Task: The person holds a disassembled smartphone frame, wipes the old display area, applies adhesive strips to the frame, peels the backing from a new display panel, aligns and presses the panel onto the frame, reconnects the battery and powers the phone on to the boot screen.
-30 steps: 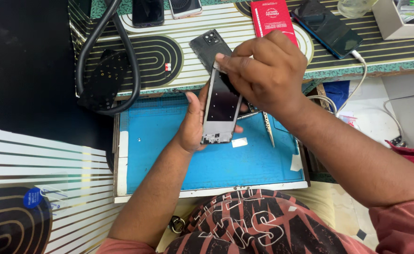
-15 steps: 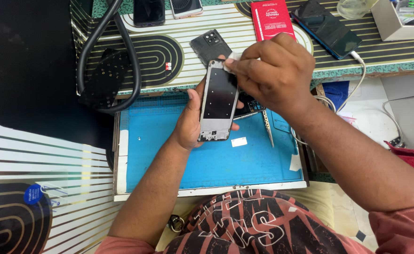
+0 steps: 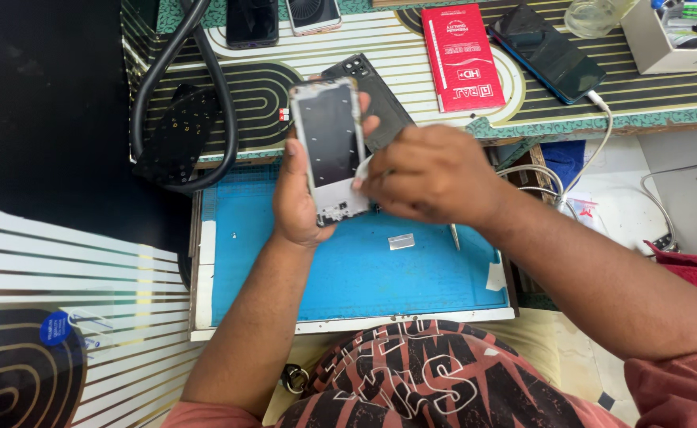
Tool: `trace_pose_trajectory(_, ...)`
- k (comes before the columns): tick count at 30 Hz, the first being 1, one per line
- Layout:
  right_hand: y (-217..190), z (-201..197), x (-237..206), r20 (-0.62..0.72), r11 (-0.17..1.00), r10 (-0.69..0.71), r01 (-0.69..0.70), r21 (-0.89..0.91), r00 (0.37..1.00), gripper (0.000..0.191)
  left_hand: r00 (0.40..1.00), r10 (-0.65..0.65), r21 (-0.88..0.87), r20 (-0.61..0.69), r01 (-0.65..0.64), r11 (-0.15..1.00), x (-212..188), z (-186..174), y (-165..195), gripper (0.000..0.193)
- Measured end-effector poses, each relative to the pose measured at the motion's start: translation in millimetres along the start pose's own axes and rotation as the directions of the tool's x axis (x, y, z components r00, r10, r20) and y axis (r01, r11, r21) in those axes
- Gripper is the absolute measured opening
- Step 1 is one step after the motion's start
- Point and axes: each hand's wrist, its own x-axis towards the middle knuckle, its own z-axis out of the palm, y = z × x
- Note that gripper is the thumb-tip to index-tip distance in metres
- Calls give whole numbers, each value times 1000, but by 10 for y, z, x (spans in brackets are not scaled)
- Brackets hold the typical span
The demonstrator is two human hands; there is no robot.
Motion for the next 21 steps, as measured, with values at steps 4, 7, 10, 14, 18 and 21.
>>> trace_pose_trajectory(4,-53,70,-4,80,996,-77,73,53,994,20,997,30,-5,-73,-30,1000,3,-14,43,72)
trace_pose_trajectory(7,-92,114,14,80,995,-86,81,60,993,18,998,14,-71,-65,-19,997,-1,3,28,73)
trace_pose_trajectory(10,-178,156,57,37,991,-102,99,89,994,22,997,9,-64,-75,-14,998,4,45,-64,74)
trace_pose_trajectory(14,-267,180,104,-21,989,-125,127,78,992,20,998,-66,-35,-4,66,997,-51,66,-125,76)
trace_pose_trajectory(18,-166,133,86,-95,1000,-29,28,-14,995,16,995,-55,117,81,46,992,-109,58,-190,89)
trace_pose_trajectory(21,-38,81,60,-200,992,29,-53,-113,979,18,976,-202,125,77,192,973,-151,65,-269,96)
